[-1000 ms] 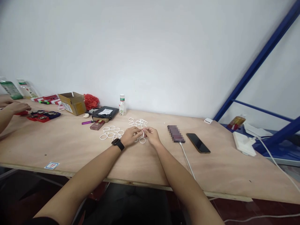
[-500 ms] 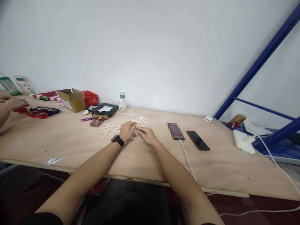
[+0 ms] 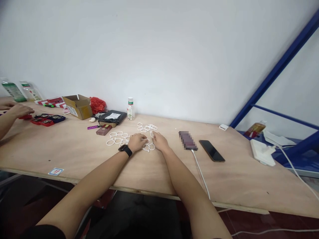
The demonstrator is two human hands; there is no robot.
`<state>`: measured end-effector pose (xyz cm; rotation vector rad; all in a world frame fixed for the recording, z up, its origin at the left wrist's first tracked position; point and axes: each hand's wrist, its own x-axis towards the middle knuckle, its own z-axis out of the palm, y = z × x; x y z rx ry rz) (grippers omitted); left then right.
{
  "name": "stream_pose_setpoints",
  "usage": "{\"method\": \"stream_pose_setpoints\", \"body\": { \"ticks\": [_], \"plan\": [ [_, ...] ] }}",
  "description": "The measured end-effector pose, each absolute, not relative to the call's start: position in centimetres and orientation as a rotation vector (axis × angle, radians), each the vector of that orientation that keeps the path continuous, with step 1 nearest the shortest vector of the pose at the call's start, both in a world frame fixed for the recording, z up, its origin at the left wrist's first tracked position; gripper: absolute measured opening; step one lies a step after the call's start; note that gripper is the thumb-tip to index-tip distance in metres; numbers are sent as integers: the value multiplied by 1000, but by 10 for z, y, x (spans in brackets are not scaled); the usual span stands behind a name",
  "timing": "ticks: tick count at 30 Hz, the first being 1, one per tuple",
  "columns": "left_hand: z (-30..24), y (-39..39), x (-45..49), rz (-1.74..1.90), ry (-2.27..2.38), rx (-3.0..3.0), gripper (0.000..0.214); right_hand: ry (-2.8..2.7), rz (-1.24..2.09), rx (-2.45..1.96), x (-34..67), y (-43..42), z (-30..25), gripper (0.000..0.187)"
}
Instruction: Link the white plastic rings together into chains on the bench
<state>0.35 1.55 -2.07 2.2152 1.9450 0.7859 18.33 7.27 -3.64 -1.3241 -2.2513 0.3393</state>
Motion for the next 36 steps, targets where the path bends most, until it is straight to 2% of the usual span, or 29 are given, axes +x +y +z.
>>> {"method": "stream_pose_setpoints", "body": {
  "ticks": [3,7,12,15,18,23,27,36],
  "plan": [
    [-21,16,2,812,1949,2206,25,-2219,342,-1365,188,68,-36,49],
    [-22,16,3,810,1931,2203,28,-2245,356,-1468,193,63,-31,37],
    [-21,15,3,803,1889,2217,28,-2191,372,-1581,195,58,-23,41],
    [-20,15,4,816,1854,2224,27,-2176,406,-1627,196,57,-20,28],
    [-20,15,4,851,1816,2227,26,-2183,409,-1539,198,56,-21,20],
    [-19,17,5,913,1735,2260,25,-2111,448,-1179,192,52,-21,21],
    [-17,15,5,918,1679,2295,33,-2129,518,-989,182,43,-18,22],
    [-15,18,-2,851,1902,2161,32,-2020,365,-1028,187,45,-14,25]
  ]
}}
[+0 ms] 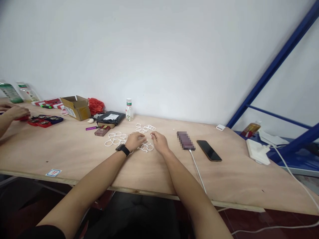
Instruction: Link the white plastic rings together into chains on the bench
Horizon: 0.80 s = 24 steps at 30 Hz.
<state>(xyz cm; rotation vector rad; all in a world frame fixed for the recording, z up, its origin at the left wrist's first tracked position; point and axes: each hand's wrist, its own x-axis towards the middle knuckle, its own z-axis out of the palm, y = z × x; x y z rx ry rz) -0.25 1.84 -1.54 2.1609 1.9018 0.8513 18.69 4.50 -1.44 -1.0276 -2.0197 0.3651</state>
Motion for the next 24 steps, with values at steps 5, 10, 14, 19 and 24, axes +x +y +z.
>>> {"method": "stream_pose_setpoints", "body": {
  "ticks": [5,10,14,19,24],
  "plan": [
    [-9,25,-10,850,2049,2057,33,-2080,345,-995,189,45,-16,22],
    [5,58,-26,660,2203,1992,39,-2225,323,-960,186,40,-16,17],
    [9,98,-31,469,2231,2029,55,-2202,333,-994,186,39,-17,19],
    [-2,119,-29,141,2071,2135,62,-2172,378,-1037,190,39,-18,18],
    [-14,112,-23,202,1988,2252,49,-2150,430,-1091,190,44,-20,19]
  ]
}}
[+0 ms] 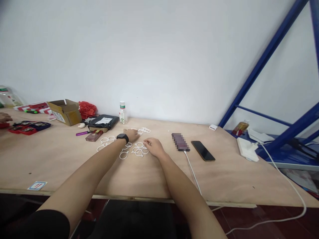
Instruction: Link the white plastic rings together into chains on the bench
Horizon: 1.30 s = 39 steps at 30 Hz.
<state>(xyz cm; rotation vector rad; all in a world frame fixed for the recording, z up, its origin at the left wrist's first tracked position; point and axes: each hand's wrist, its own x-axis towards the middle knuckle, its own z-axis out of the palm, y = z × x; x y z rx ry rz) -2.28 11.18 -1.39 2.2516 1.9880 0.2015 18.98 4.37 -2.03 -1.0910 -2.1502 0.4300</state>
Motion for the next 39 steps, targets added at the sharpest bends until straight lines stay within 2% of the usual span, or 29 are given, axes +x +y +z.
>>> {"method": "stream_pose_setpoints", "body": {
  "ticks": [7,12,19,23,28,35,37,39],
  "plan": [
    [-15,112,-12,341,1853,2288,58,-2156,445,-1106,191,46,-23,20],
    [-8,107,-11,538,1795,2273,56,-2098,475,-1100,193,47,-25,21],
    [6,63,1,970,1498,2374,61,-1752,644,-1057,191,52,-22,38],
    [2,34,8,987,1396,2493,59,-1674,762,-975,185,49,-19,38],
    [-7,18,11,964,1366,2487,53,-1761,670,-946,184,41,-15,26],
    [-6,20,8,997,1292,2417,55,-1755,640,-984,185,39,-10,25],
    [-5,23,1,998,1397,2438,56,-1717,582,-1004,187,42,-12,25],
    [-5,25,-8,988,1662,2379,42,-1752,486,-1020,190,44,-14,23]
  ]
}}
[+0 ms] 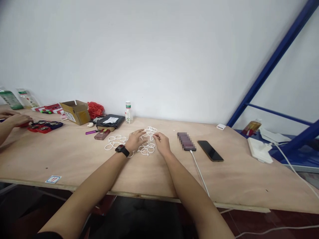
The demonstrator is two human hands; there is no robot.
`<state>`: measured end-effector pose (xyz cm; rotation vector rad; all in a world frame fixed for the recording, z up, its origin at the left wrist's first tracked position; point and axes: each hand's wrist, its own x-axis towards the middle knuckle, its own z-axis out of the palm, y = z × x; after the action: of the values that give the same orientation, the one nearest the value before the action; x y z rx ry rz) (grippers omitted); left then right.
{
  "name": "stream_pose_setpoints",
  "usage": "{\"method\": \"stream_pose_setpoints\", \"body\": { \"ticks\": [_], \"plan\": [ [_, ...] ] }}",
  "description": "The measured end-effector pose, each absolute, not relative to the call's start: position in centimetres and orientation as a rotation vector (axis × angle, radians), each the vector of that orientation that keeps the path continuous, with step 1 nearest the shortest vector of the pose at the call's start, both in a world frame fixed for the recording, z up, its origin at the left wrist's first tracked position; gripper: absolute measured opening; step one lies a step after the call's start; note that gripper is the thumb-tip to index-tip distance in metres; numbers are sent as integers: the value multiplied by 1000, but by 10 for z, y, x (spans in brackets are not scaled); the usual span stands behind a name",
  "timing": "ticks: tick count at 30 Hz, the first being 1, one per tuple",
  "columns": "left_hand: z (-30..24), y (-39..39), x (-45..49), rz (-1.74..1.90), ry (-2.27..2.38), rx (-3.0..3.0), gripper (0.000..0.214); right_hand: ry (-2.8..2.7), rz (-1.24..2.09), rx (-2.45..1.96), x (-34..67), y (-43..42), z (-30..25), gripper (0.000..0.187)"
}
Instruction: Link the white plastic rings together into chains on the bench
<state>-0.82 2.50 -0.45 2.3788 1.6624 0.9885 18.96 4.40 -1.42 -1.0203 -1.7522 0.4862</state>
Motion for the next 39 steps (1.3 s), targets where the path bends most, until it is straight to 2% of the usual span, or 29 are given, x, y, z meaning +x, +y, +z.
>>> {"method": "stream_pose_setpoints", "body": {
  "ticks": [3,8,11,16,25,29,35,39],
  "plan": [
    [-6,26,-20,848,1970,2231,26,-1942,370,-1033,192,45,-17,16],
    [-9,23,-25,656,2105,2179,30,-2187,396,-996,189,41,-19,12],
    [-10,23,-24,631,2104,2184,33,-2172,414,-982,186,39,-19,14],
    [-9,23,-23,593,2056,2226,24,-2134,443,-1000,187,40,-18,13],
    [-9,21,-24,506,2051,2199,29,-2105,449,-1003,188,42,-22,15],
    [-9,22,-22,529,2045,2210,27,-2085,450,-996,188,43,-23,15],
    [-10,20,-16,596,2030,2239,41,-2046,462,-1001,188,44,-23,17],
    [-10,19,-12,756,1891,2342,39,-2031,476,-998,188,43,-24,21]
  ]
}}
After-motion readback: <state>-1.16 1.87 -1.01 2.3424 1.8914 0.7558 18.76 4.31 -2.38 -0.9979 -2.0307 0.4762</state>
